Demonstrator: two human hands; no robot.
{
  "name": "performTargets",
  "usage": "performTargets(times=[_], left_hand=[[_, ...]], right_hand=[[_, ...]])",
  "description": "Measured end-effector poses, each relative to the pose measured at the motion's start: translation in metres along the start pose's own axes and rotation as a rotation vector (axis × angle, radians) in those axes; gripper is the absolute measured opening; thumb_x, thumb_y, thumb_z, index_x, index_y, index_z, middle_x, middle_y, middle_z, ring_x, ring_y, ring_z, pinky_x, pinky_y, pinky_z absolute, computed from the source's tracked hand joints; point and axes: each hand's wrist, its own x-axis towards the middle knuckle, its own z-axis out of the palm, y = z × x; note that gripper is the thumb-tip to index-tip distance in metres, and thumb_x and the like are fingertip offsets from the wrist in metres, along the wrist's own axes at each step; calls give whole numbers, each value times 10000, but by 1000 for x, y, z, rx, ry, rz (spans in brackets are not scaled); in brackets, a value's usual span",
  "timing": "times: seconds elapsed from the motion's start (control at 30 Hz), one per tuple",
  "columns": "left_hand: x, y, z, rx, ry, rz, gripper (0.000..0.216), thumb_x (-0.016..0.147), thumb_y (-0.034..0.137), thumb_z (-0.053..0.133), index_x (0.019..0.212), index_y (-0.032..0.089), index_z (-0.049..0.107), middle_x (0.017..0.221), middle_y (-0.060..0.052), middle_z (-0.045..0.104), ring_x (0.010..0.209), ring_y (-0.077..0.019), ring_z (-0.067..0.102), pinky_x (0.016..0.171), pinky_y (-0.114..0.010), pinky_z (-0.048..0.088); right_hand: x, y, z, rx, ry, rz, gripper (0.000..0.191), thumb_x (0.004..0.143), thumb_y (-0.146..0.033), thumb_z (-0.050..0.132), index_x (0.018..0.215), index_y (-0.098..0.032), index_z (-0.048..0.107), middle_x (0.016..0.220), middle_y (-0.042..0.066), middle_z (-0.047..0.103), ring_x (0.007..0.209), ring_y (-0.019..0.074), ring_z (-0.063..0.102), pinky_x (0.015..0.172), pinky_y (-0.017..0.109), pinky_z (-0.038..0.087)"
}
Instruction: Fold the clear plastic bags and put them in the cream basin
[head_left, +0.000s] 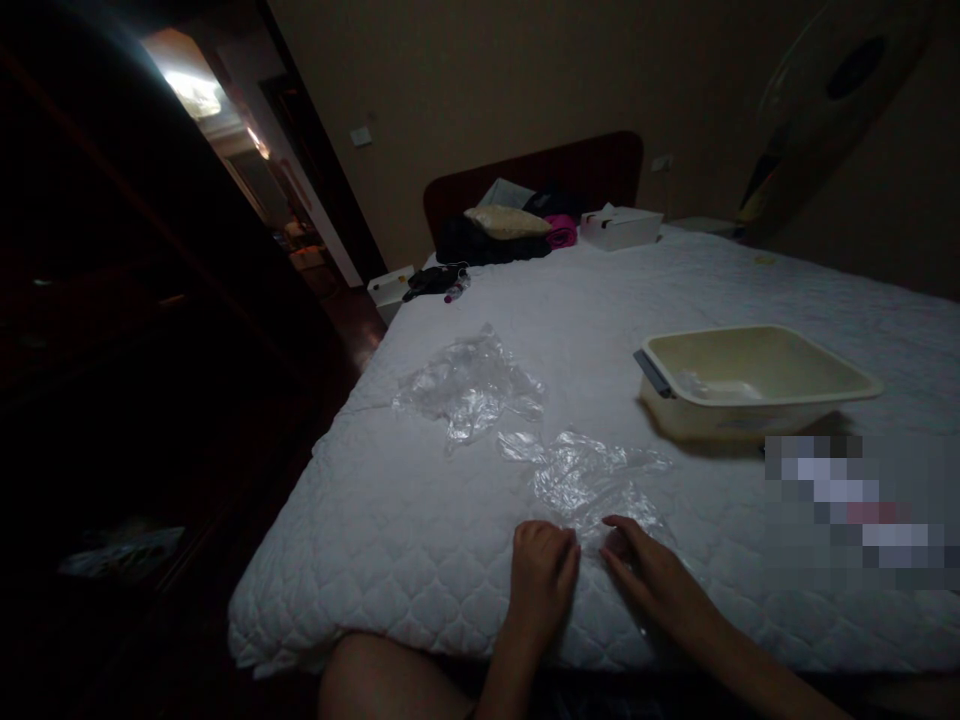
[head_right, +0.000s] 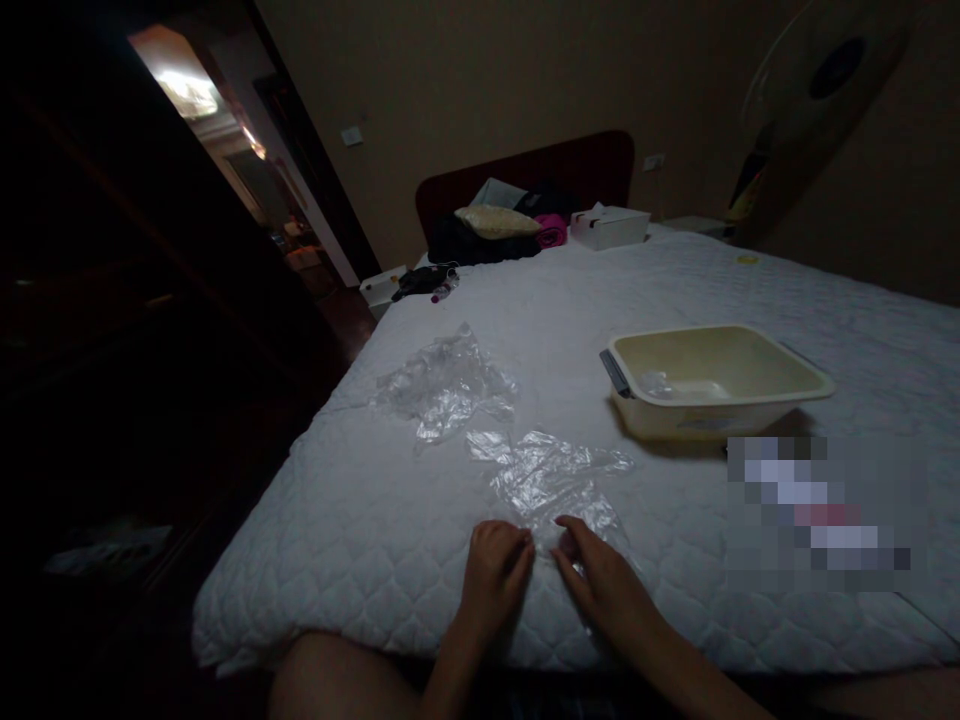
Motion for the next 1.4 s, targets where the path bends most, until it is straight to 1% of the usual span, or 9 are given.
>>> performTargets(times=[0.13,0.2,0.4,0.6,0.7,0.8,0.93,1.23,1.4], left_hand=[[3,0,6,82,20,31,113,827,158,528,917,182,591,786,-32,588,792,-185,510,787,-374,400],[4,0,9,106,28,54,107,828,153,525,907,179,592,784,-33,580,785,-183,502,782,-374,400],[4,1,10,112,88,50,118,831,160,528,916,190,605,899,-57,562,852,-197,497,759,-362,420],[4,3,7,117,152,106,119,839,159,516,925,178,597,939,-74,569,874,-200,505,779,-375,431],[1,7,4,142,154,208,150,825,113,494,934,167,583,883,-74,577,826,-190,515,757,-365,433],[-8,12,4,146,44,315,209,802,81,458,964,156,567,866,-85,581,804,-191,522,710,-339,438],[-18,16,10,162,-87,331,244,781,70,426,976,137,558,864,-94,577,811,-207,512,723,-364,437],[-16,12,15,191,-90,301,160,794,95,444,901,137,555,859,-67,560,817,-192,493,782,-375,423],[-17,11,18,191,-84,306,131,812,113,452,886,139,556,868,-58,568,831,-182,493,827,-379,410]], right_hand=[[6,1,-3,-38,137,-20,248,843,-355,448,1043,-210,465,818,44,597,700,184,601,660,329,502],[7,2,-8,-68,157,-41,202,847,-332,444,1008,-215,474,833,46,581,691,175,587,650,324,500],[3,6,-29,-155,63,-165,141,870,-265,420,924,-218,542,862,57,586,769,173,591,689,311,505],[-9,24,-31,-328,9,-471,291,860,-170,416,1096,-222,578,1008,94,645,912,204,600,767,369,504],[-9,26,-31,-353,-18,-537,307,852,-152,430,1113,-213,579,1012,98,655,909,202,599,771,374,500],[-9,22,-35,-343,-69,-562,338,832,-140,452,1146,-205,560,1024,99,647,915,197,589,777,366,489],[-9,18,-38,-339,-120,-611,356,818,-113,436,1152,-173,546,1019,107,641,908,194,581,785,371,473],[-6,18,-39,-348,-98,-620,267,865,-156,415,1073,-193,578,935,79,662,851,173,591,778,355,460],[-10,20,-34,-270,-75,-512,249,852,-207,427,1053,-192,574,944,77,660,855,184,595,789,353,465]])
